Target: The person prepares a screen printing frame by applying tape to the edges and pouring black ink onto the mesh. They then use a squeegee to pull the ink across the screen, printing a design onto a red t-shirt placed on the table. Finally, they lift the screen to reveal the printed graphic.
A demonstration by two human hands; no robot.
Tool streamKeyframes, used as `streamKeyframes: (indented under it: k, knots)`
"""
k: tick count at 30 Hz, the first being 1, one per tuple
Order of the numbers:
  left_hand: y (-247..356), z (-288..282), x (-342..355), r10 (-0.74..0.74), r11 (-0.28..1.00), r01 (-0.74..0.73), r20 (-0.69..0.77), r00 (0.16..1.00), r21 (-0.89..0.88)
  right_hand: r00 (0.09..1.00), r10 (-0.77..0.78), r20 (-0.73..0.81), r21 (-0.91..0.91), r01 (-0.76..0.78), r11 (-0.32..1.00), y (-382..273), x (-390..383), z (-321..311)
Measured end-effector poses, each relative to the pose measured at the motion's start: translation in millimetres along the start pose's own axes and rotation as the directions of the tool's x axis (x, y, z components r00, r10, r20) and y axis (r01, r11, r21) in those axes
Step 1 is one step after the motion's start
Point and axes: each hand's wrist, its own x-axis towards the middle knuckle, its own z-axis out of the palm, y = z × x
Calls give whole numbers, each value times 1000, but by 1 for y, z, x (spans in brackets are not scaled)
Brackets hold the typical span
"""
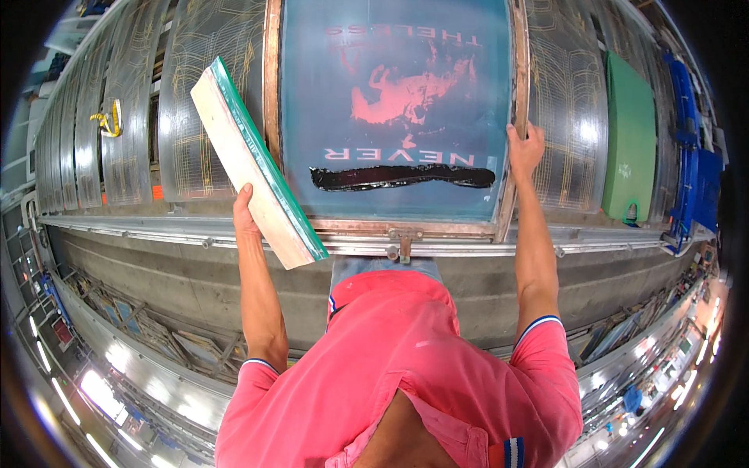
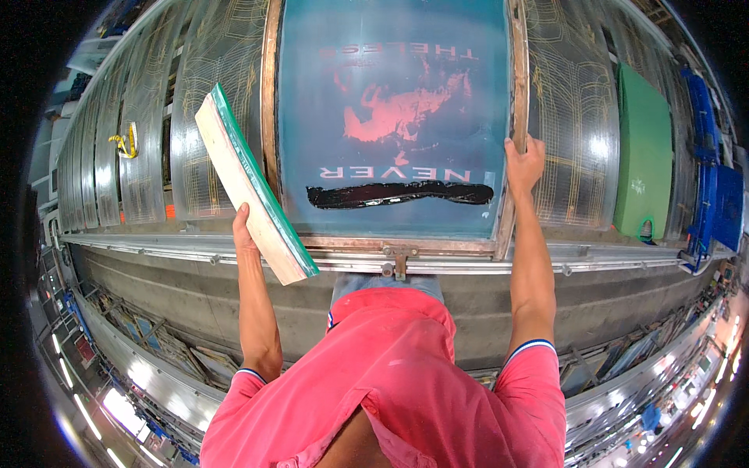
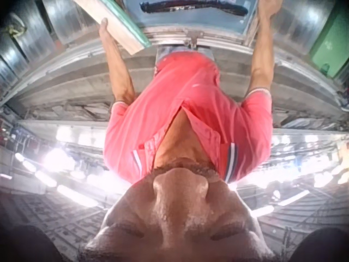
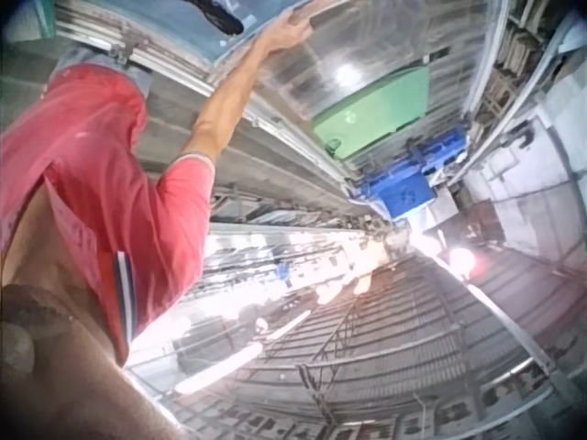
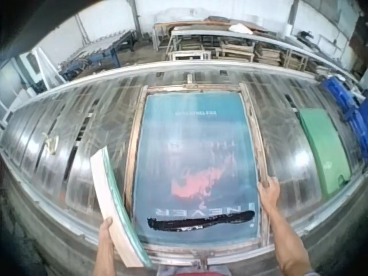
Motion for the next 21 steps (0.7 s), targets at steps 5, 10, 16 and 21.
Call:
streamKeyframes:
  k: [5,10,16,21]
  knots:
    - [-3,5,7,24,1000,-25,9,1000,15,998,-43,-40,-105,39,994,11,0,8]
    - [-3,5,3,15,999,-16,13,1000,42,1000,8,26,-27,-8,1000,4,-1,5]
    - [0,11,1,8,993,-3,-44,999,117,996,4,92,-199,15,980,16,-1,16]
    - [29,65,-30,177,874,-143,-30,984,464,991,115,71,-154,-103,983,-2,-3,11]
